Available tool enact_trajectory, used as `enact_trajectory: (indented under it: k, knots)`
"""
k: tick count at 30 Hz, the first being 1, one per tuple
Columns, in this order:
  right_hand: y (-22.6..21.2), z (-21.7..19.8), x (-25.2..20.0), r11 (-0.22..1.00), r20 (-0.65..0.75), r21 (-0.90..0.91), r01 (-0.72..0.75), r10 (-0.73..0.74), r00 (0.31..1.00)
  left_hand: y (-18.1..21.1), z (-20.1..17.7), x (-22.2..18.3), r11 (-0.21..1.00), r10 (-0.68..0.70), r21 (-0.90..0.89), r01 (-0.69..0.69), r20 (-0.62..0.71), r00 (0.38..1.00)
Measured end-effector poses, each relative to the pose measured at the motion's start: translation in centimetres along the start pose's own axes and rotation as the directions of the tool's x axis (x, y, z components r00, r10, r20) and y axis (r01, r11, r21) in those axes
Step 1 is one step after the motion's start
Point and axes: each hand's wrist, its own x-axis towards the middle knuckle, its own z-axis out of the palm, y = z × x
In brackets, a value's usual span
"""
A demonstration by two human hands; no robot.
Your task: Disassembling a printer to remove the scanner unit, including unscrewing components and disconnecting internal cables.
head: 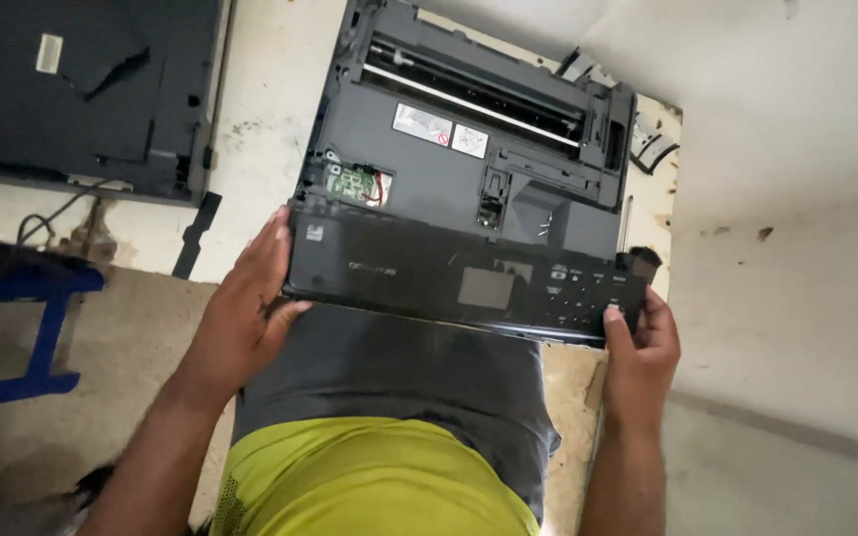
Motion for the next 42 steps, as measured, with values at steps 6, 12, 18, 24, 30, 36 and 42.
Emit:
enact_trajectory:
  k: [6,12,18,24,30,36,42]
  knots:
    - [0.8,0.8,-1.6,0.999,-0.051,0.053,0.008,-0.005,0.999,-0.2,-0.1,-0.3,0.999,-0.052,-0.002,0.052,-0.031,0.998]
    - [-3.4,1.1,-1.6,0.971,-0.097,-0.115,-0.212,0.201,0.975,0.4,-0.7,0.4,0.989,-0.092,-0.111,0.100,0.070,0.993]
    - [-3.7,0.9,-1.5,0.964,-0.084,-0.097,-0.248,0.240,0.967,3.4,-1.6,2.0,0.966,-0.245,-0.120,0.230,-0.135,0.960]
    - [-4.0,0.6,-1.3,0.955,-0.107,-0.133,-0.265,0.252,0.962,3.9,-0.4,1.8,0.983,-0.183,-0.020,0.185,-0.291,0.939]
    - [-2.4,0.5,-1.4,0.963,-0.105,-0.144,-0.226,0.212,0.972,4.2,-0.4,2.4,0.977,-0.198,0.001,0.212,-0.344,0.918]
    - [-2.0,0.7,-0.9,0.952,-0.142,-0.256,-0.167,0.134,0.981,4.4,0.2,3.7,0.969,-0.223,0.016,0.246,-0.371,0.902]
    - [-1.8,1.3,-0.5,0.966,-0.113,-0.249,-0.067,0.040,0.993,5.2,-0.1,4.9,0.942,-0.322,-0.018,0.336,-0.331,0.887]
